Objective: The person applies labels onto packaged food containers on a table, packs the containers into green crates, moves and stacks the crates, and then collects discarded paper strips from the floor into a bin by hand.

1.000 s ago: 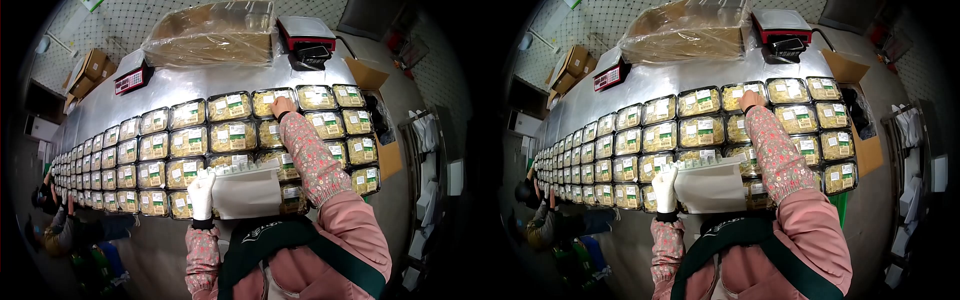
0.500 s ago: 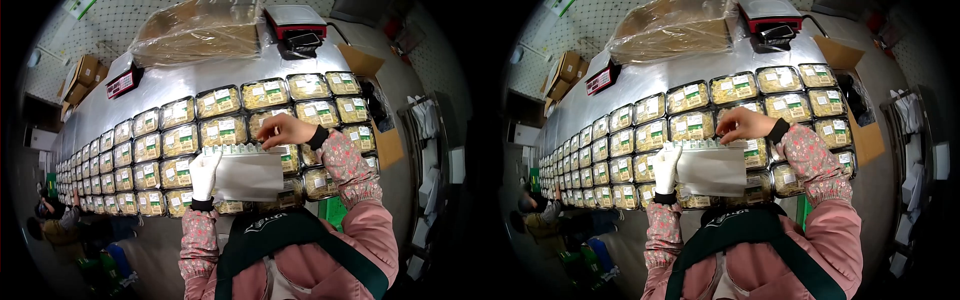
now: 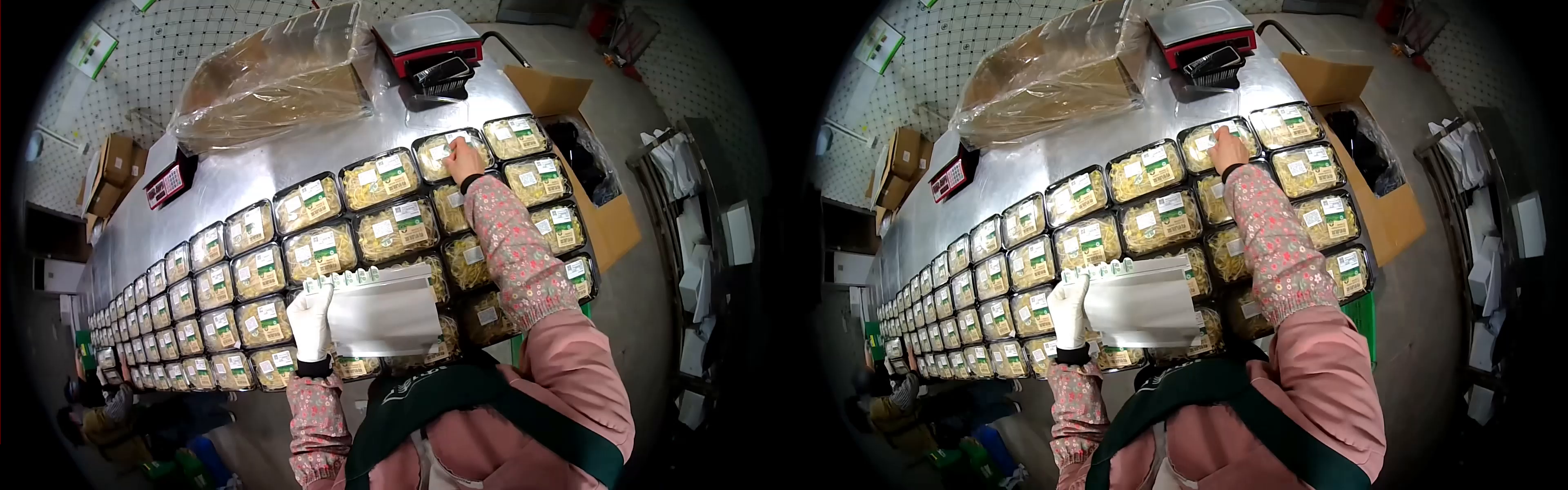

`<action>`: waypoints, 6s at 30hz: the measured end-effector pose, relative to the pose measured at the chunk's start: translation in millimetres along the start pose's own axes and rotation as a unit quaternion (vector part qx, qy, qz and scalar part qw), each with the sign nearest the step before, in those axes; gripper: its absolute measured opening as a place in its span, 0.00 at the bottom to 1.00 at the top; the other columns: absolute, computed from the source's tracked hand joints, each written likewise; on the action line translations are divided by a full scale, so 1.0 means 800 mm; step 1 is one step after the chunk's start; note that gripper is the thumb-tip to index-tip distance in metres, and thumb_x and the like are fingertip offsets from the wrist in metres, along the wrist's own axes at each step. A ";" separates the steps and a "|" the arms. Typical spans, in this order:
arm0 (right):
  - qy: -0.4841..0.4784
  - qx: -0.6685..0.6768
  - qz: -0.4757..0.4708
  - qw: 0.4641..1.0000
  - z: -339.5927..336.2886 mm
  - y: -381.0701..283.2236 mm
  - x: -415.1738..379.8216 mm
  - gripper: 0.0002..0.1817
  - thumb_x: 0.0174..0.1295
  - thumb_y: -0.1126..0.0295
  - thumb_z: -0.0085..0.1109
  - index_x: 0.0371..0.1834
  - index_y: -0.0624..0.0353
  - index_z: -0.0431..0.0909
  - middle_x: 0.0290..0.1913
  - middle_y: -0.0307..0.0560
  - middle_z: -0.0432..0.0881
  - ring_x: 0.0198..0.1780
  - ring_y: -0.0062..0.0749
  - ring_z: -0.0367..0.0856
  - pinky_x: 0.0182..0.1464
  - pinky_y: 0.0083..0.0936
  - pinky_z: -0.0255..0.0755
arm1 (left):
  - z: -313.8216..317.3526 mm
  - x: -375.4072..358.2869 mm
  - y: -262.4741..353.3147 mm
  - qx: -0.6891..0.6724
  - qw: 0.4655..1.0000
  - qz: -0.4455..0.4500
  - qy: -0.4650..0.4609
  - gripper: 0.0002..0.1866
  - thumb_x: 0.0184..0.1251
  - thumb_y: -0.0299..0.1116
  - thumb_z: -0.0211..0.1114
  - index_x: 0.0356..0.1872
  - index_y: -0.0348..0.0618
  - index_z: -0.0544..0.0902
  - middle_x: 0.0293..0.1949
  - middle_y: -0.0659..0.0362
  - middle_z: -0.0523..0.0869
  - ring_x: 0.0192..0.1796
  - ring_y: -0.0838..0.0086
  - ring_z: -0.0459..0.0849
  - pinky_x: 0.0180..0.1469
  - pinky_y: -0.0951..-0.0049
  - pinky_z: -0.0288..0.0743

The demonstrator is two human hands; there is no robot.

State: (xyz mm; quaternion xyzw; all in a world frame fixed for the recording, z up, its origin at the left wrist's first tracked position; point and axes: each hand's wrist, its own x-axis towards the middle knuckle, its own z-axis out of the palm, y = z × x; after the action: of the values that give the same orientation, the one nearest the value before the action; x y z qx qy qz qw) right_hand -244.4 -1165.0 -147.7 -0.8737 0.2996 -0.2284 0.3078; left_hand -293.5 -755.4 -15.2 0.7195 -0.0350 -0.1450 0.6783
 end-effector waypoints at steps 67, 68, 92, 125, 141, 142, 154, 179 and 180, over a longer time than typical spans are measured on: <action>-0.157 -0.035 -0.003 0.987 -0.170 0.033 -0.415 0.16 0.51 0.53 0.64 0.22 0.54 0.77 0.22 0.48 0.80 0.29 0.45 0.80 0.32 0.39 0.69 | 0.098 -0.055 -0.031 0.042 0.959 -0.043 -0.278 0.08 0.64 0.30 0.65 0.38 0.34 0.83 0.31 0.63 0.85 0.29 0.86 0.78 0.32 0.84 0.72; -0.178 -0.073 0.013 0.981 -0.182 0.035 -0.407 0.16 0.50 0.53 0.64 0.21 0.54 0.77 0.22 0.48 0.80 0.28 0.45 0.80 0.32 0.39 0.69 | 0.104 -0.058 -0.031 0.025 0.957 -0.046 -0.286 0.09 0.64 0.30 0.65 0.38 0.34 0.83 0.31 0.63 0.85 0.29 0.86 0.78 0.32 0.84 0.72; 0.010 0.113 0.128 0.985 -0.275 0.154 -0.385 0.14 0.50 0.69 0.67 0.38 0.62 0.76 0.25 0.42 0.80 0.29 0.29 0.79 0.32 0.28 0.71 | 0.175 -0.049 -0.064 0.099 0.924 -0.002 -0.369 0.12 0.67 0.35 0.62 0.32 0.35 0.83 0.26 0.66 0.82 0.25 0.87 0.74 0.28 0.84 0.67; -0.280 0.367 -0.079 0.883 -0.254 -0.020 -0.280 0.13 0.57 0.66 0.65 0.41 0.63 0.80 0.31 0.38 0.82 0.33 0.15 0.76 0.35 0.16 0.71 | 0.231 -0.070 -0.028 0.114 0.896 -0.039 -0.427 0.09 0.62 0.34 0.67 0.29 0.38 0.82 0.24 0.67 0.81 0.25 0.89 0.74 0.26 0.86 0.67; -0.192 0.485 0.036 0.852 -0.220 0.034 -0.234 0.05 0.59 0.70 0.62 0.33 0.60 0.81 0.25 0.33 0.80 0.23 0.10 0.72 0.22 0.11 0.64 | 0.231 -0.039 -0.044 0.184 0.912 -0.030 -0.366 0.09 0.59 0.30 0.67 0.23 0.38 0.81 0.21 0.67 0.80 0.22 0.90 0.71 0.24 0.86 0.65; -0.113 0.492 0.029 0.863 -0.217 0.056 -0.211 0.05 0.59 0.70 0.62 0.34 0.60 0.81 0.24 0.34 0.80 0.19 0.11 0.71 0.18 0.10 0.61 | 0.227 -0.035 -0.050 0.151 0.927 -0.039 -0.342 0.09 0.59 0.29 0.67 0.23 0.38 0.81 0.21 0.67 0.80 0.22 0.89 0.72 0.24 0.86 0.66; 0.020 -0.048 0.058 0.997 -0.177 0.170 -0.084 0.22 0.49 0.65 0.69 0.42 0.60 0.66 0.30 0.50 0.80 0.32 0.45 0.80 0.35 0.35 0.71 | 0.186 -0.014 -0.075 0.083 0.961 -0.055 -0.260 0.07 0.61 0.26 0.65 0.24 0.36 0.82 0.23 0.68 0.80 0.23 0.89 0.72 0.25 0.86 0.65; -0.001 0.010 0.045 0.999 -0.111 0.124 0.051 0.21 0.51 0.51 0.66 0.35 0.58 0.76 0.36 0.47 0.82 0.34 0.36 0.79 0.40 0.29 0.73 | 0.061 -0.110 -0.008 0.059 0.996 0.044 -0.051 0.07 0.57 0.24 0.63 0.36 0.34 0.81 0.30 0.62 0.83 0.35 0.82 0.78 0.39 0.80 0.72; -0.066 0.160 0.018 0.985 -0.098 0.105 0.029 0.20 0.56 0.52 0.62 0.39 0.57 0.76 0.37 0.43 0.81 0.32 0.32 0.76 0.38 0.27 0.73 | 0.052 -0.113 -0.019 0.043 0.996 0.062 -0.037 0.07 0.58 0.24 0.62 0.37 0.34 0.80 0.31 0.62 0.83 0.35 0.82 0.78 0.39 0.80 0.72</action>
State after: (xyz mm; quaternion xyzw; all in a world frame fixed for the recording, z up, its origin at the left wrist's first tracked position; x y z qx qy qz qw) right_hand -305.6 -1265.2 -144.1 -0.8209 0.2540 -0.2101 0.4663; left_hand -392.8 -771.9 -17.4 0.7387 -0.1104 -0.1272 0.6527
